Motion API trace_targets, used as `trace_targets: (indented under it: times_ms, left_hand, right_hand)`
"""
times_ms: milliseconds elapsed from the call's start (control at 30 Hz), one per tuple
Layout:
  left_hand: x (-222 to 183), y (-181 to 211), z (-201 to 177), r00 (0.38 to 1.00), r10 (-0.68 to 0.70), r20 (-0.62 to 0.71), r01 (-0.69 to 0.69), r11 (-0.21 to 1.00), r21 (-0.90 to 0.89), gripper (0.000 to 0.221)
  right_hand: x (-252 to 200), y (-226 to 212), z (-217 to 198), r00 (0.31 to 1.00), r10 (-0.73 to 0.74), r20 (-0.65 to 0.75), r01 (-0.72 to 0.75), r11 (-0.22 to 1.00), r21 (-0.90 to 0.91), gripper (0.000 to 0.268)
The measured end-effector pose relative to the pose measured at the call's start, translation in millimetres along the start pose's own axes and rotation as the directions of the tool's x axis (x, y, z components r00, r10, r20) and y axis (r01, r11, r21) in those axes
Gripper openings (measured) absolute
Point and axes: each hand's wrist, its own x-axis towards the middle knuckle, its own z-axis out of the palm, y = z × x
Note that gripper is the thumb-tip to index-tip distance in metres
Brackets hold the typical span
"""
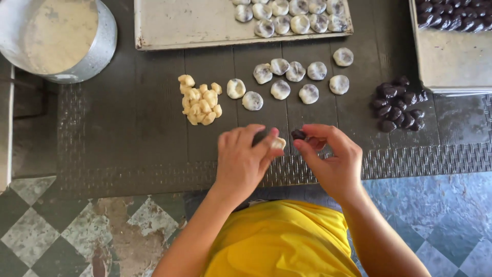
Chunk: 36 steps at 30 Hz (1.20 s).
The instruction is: Manually filling small dough pieces with a dark round filling and sealing them by hand on a production table.
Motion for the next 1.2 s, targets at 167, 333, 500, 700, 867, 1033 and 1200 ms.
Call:
trace_targets:
  times_ms: [167, 333, 500, 700, 867, 1033, 1200]
  left_hand:
    - [16.6, 7.0, 5.3, 0.986, -0.164, -0.017, 0.160, 0.976, -0.150, 0.008]
    - [16.0, 11.4, 10.5, 0.977, -0.212, 0.008, 0.211, 0.968, -0.138, 0.010]
    - [17.7, 5.5, -22.1, 0.979, -0.136, 0.150, 0.188, 0.881, -0.433, 0.029]
    - [8.0, 2.4, -26.3, 0.999, -0.041, -0.003, 0.037, 0.918, -0.394, 0.021]
    - [5.2, 23.1, -40.1, 0.917, -0.388, 0.092, 0.293, 0.499, -0.816, 0.021]
    - [13.6, 28.4, -62.2, 0.874, -0.458, 0.163, 0.324, 0.298, -0.898, 0.028]
    - [27.1, 34.7, -54.8, 0.870, -0.492, -0.043, 0.247, 0.510, -0.824, 0.023]
  right_hand:
    - [-4.1, -11.6, 17.9, 0.969, -0.243, 0.041, 0.246, 0.951, -0.190, 0.019]
    - [-26.2, -2.0, 27.4, 0.907, -0.360, 0.218, 0.418, 0.835, -0.359, 0.019]
    - [9.5, 21.1, 29.4, 0.932, -0.282, 0.229, 0.323, 0.931, -0.171, 0.035]
    - [4.4, 0.9, 30.9, 0.880, -0.345, 0.327, 0.375, 0.926, -0.035, 0.008]
    - [4.3, -12.4, 18.7, 0.946, 0.055, 0.318, -0.217, 0.840, 0.498, 0.030]
    - [4.0, 7.6, 36.9, 0.941, 0.176, 0.290, -0.331, 0.668, 0.667, 0.021]
    - [5.9, 5.5, 40.9, 0.719, 0.428, 0.547, -0.661, 0.180, 0.728, 0.012]
